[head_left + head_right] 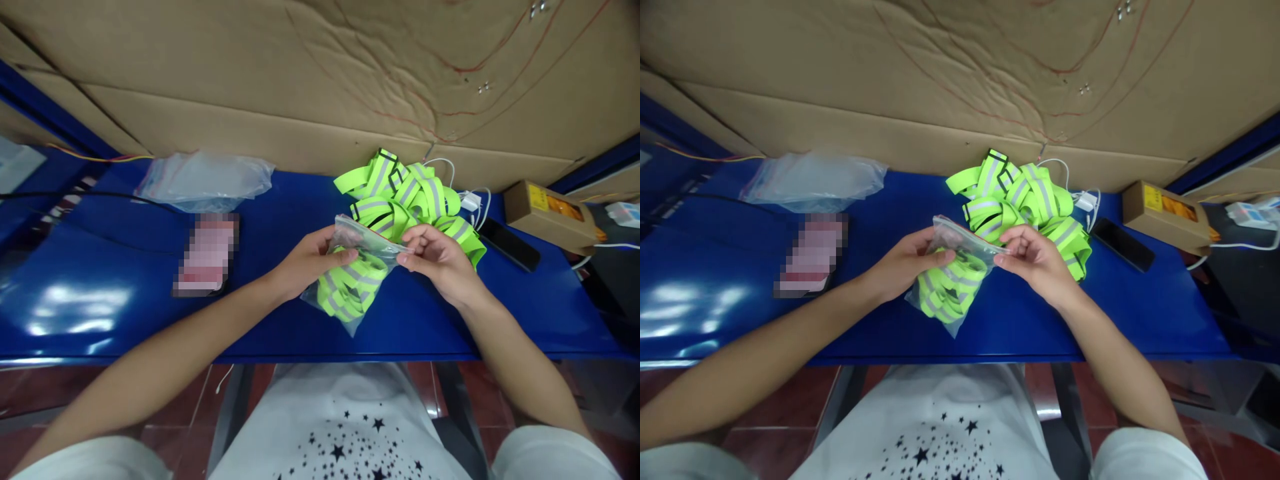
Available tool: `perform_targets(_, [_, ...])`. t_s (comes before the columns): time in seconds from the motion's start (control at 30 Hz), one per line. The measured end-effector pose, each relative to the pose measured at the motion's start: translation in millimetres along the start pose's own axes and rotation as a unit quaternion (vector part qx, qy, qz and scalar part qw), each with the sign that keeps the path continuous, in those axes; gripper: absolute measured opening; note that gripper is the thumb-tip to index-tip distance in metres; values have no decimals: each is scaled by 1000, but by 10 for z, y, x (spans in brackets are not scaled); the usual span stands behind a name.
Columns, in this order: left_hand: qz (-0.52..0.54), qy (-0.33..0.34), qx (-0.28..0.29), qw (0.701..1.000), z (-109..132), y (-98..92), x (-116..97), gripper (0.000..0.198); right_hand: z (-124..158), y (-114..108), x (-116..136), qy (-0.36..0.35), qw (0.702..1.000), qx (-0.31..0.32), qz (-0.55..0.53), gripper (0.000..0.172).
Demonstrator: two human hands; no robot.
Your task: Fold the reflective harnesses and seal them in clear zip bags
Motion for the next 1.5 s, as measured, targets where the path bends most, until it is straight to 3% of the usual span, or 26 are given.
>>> perform_targets(0.1, [14, -10, -3, 1000, 3, -12, 6, 42, 19, 45, -91, 64, 996, 43, 52, 28])
perform_targets(0.17, [24, -2, -24, 999, 17, -25, -21, 42, 36, 57, -77, 68, 993, 55, 77, 29])
perform_targets(0.33, [-59, 75, -116, 989, 82, -140, -215, 46, 62, 68, 83, -1, 995, 38, 91, 25])
perform_targets(0.43, [-84, 93, -134, 983, 109, -167, -261, 46, 83, 40, 149, -53, 991, 3, 119, 24])
perform_targets(0.6, [-72, 81, -137, 985, 130, -160, -202, 46, 132, 65, 193, -126, 980, -15, 155, 21])
perform_targets(1.03, [-78, 75, -128, 986, 167, -92, -228, 45, 147, 174, 159, -114, 981, 12, 158, 15])
perform_targets(1.2, [-88, 76, -98, 988, 188, -20, -244, 38, 134, 173, 98, -89, 983, 20, 160, 24])
perform_targets(1.33, [-102, 85, -99, 986, 202, -3, -285, 36, 162, 208, 138, -119, 980, 29, 158, 17])
perform_targets(1.5, [-126, 93, -88, 984, 216, 58, -326, 36, 181, 261, 127, -105, 977, 33, 182, 12])
Point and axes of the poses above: each hand's wrist, its own z-axis away from the middle knuckle, its own y-axis out of the palm, x = y × z, the point moved 9 cm from there along -z, towards the middle knuckle, and after that the axes turned 6 degrees about -z, right-handed, at the moved point
